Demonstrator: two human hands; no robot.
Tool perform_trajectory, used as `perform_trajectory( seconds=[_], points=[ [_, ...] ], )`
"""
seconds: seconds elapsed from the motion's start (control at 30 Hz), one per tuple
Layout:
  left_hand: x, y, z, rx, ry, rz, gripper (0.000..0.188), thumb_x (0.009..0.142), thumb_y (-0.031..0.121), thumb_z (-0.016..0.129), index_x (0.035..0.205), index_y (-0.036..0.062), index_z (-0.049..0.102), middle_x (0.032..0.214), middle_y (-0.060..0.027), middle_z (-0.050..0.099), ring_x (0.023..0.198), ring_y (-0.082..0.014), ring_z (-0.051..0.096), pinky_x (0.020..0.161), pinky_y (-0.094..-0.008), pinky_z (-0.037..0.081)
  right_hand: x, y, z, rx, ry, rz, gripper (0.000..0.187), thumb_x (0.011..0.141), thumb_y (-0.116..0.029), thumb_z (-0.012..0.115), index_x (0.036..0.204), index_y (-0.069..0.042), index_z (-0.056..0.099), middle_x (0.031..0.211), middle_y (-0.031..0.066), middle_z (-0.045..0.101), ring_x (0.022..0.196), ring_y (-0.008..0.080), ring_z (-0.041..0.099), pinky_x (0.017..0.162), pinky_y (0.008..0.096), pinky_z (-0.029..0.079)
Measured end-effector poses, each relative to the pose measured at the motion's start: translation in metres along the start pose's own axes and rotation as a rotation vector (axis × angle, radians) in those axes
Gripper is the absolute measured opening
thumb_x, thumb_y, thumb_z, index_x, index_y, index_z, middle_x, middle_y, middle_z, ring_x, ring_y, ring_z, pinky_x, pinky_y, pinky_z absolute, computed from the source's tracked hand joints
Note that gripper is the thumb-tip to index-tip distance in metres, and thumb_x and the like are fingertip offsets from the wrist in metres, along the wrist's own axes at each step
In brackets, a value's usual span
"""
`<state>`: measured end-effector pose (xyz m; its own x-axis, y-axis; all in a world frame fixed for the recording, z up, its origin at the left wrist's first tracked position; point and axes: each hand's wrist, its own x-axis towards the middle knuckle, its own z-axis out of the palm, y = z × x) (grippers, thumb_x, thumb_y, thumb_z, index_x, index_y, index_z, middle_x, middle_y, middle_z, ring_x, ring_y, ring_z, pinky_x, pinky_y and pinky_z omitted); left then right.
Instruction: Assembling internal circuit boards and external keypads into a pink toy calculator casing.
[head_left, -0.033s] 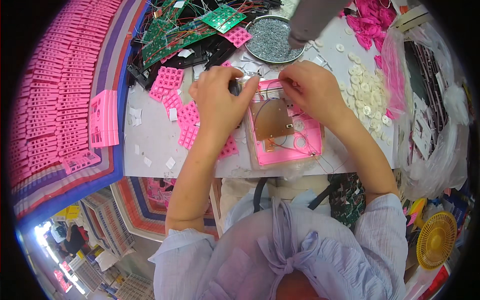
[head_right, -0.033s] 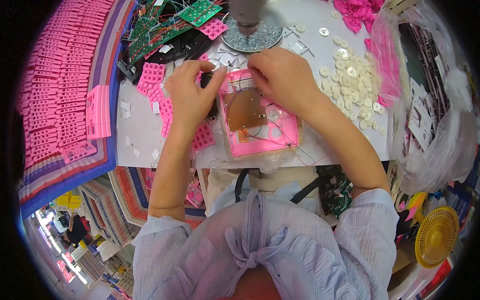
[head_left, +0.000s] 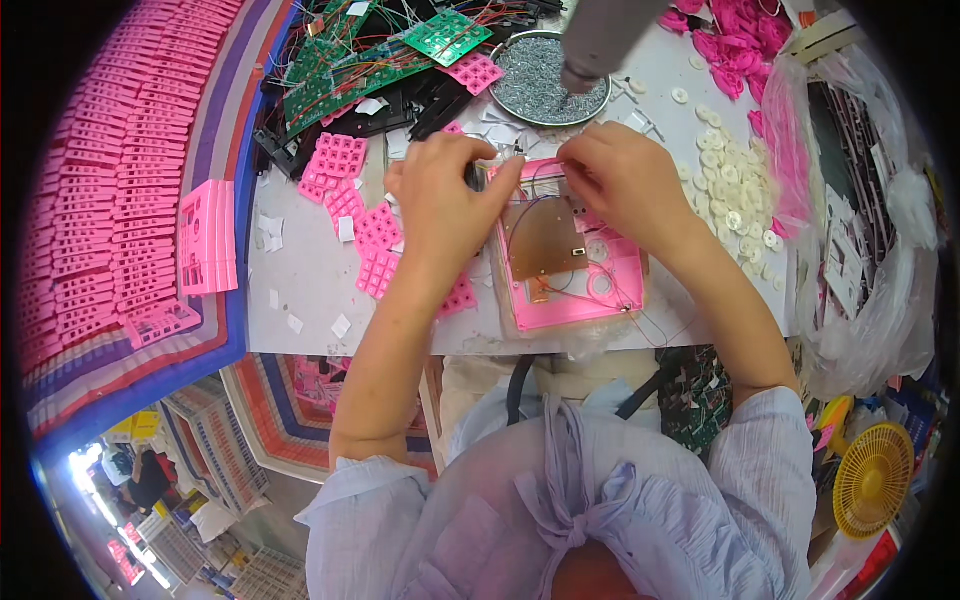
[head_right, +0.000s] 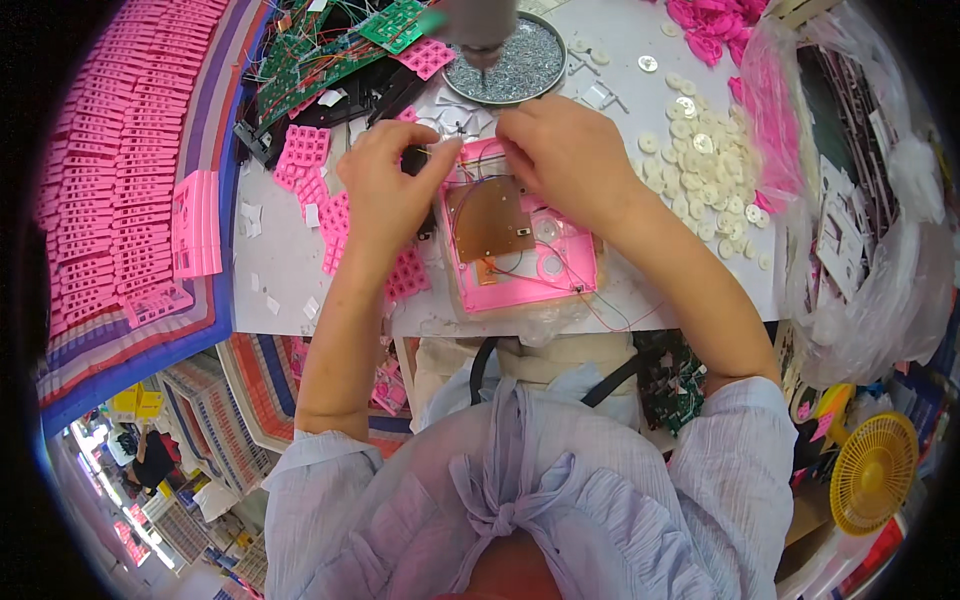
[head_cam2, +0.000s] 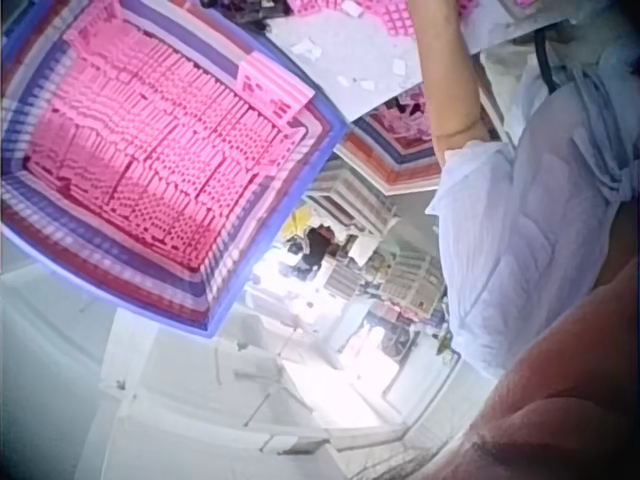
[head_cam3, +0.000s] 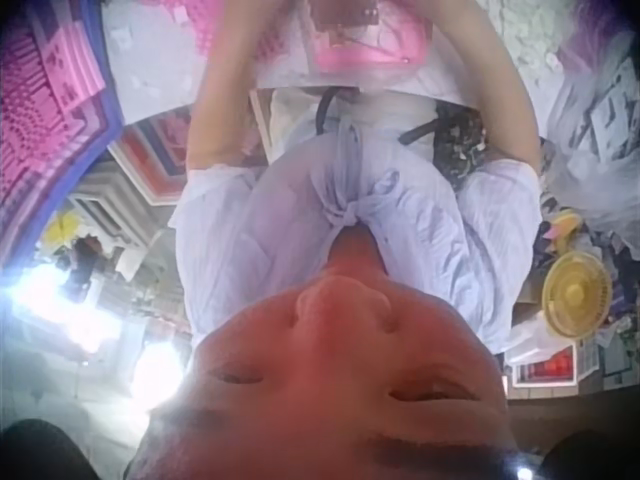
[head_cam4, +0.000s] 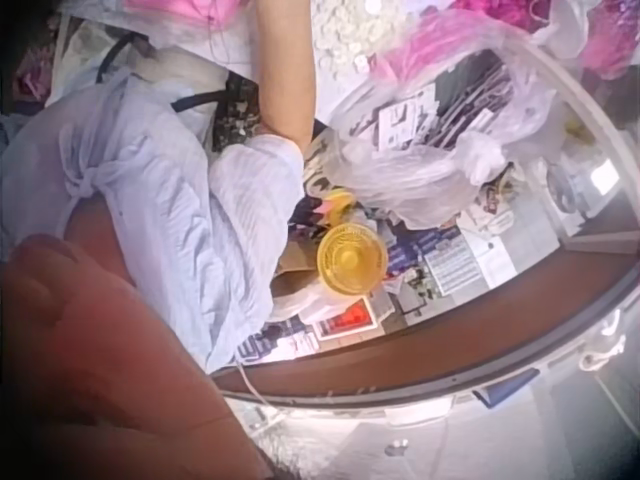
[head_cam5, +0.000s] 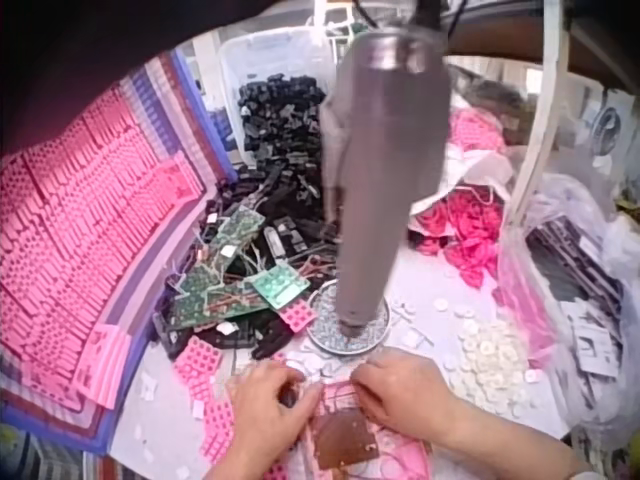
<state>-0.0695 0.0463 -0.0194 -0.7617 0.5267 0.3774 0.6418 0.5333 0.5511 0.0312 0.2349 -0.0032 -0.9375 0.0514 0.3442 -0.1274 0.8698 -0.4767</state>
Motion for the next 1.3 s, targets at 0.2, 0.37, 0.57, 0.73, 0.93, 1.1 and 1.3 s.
perform_trajectory(
  seconds=[0.2, 0.37, 0.57, 0.73, 0.93, 1.1, 1.3],
  points=[
    [-0.005, 0.011, 0.002, 0.032, 0.051, 0.302, 0.011, 0.080, 0.020, 0.078, 0.090, 0.0159, 0.075, 0.089, 0.0023, 0.069, 0.092, -0.0200, 0.062, 0.091, -0.0417, 0.033, -0.005, -0.013, -0.013, -0.277, -0.209, -0.027, 0.009, 0.078, -0.013, 0.069, 0.085, -0.006, 0.068, 0.085, 0.0077, 0.065, 0.090, 0.0280, 0.066, 0.072, 0.0404, 0.056],
    [-0.009, 0.018, 0.011, -0.071, -0.075, 0.374, 0.009, 0.082, 0.016, 0.075, 0.090, 0.0151, 0.075, 0.085, 0.0011, 0.070, 0.089, -0.0193, 0.062, 0.091, -0.0431, 0.032, -0.022, -0.030, -0.017, -0.297, -0.332, -0.029, 0.010, 0.077, -0.011, 0.068, 0.084, -0.004, 0.068, 0.082, 0.0100, 0.065, 0.083, 0.0302, 0.066, 0.070, 0.0424, 0.056],
    [0.005, 0.025, 0.012, -0.113, -0.242, 0.333, 0.006, 0.083, 0.014, 0.073, 0.089, 0.0127, 0.072, 0.083, 0.0007, 0.069, 0.088, -0.0200, 0.061, 0.092, -0.0420, 0.032, -0.052, -0.032, -0.018, -0.068, -0.224, 0.075, 0.011, 0.081, -0.012, 0.068, 0.082, -0.004, 0.062, 0.079, 0.0121, 0.063, 0.080, 0.0317, 0.065, 0.066, 0.0445, 0.054],
    [0.015, 0.030, 0.011, 0.089, -0.383, 0.539, 0.005, 0.082, 0.017, 0.071, 0.082, 0.0125, 0.068, 0.082, 0.0001, 0.065, 0.092, -0.0213, 0.060, 0.093, -0.0461, 0.033, -0.058, -0.030, -0.015, -0.068, -0.146, 0.080, 0.012, 0.083, -0.014, 0.069, 0.082, -0.005, 0.061, 0.079, 0.0095, 0.062, 0.079, 0.0299, 0.064, 0.064, 0.0431, 0.053],
    [0.036, 0.043, 0.013, 0.179, -0.541, 0.724, 0.005, 0.079, 0.016, 0.069, 0.080, 0.0119, 0.067, 0.082, -0.0017, 0.065, 0.095, -0.0229, 0.061, 0.098, -0.0509, 0.037, -0.058, -0.028, -0.019, -0.062, -0.127, 0.068, 0.013, 0.082, -0.014, 0.070, 0.083, -0.006, 0.061, 0.080, 0.0079, 0.061, 0.080, 0.0286, 0.062, 0.065, 0.0418, 0.052],
    [0.049, 0.061, 0.016, 0.365, -0.849, 0.733, 0.008, 0.078, 0.017, 0.068, 0.084, 0.0114, 0.072, 0.086, -0.0037, 0.068, 0.095, -0.0230, 0.063, 0.098, -0.0502, 0.039, -0.056, -0.027, -0.018, -0.021, -0.107, 0.094, 0.012, 0.083, -0.013, 0.070, 0.086, -0.005, 0.062, 0.081, 0.0096, 0.060, 0.081, 0.0305, 0.062, 0.066, 0.0430, 0.052],
    [0.044, 0.069, 0.020, 0.400, -0.878, 0.782, 0.011, 0.081, 0.018, 0.066, 0.085, 0.0094, 0.073, 0.087, -0.0084, 0.071, 0.092, -0.0252, 0.067, 0.093, -0.0438, 0.045, -0.057, -0.026, -0.017, 0.041, -0.118, 0.108, 0.010, 0.085, -0.012, 0.068, 0.089, -0.004, 0.063, 0.082, 0.0116, 0.062, 0.080, 0.0332, 0.062, 0.068, 0.0460, 0.051]
  ],
)
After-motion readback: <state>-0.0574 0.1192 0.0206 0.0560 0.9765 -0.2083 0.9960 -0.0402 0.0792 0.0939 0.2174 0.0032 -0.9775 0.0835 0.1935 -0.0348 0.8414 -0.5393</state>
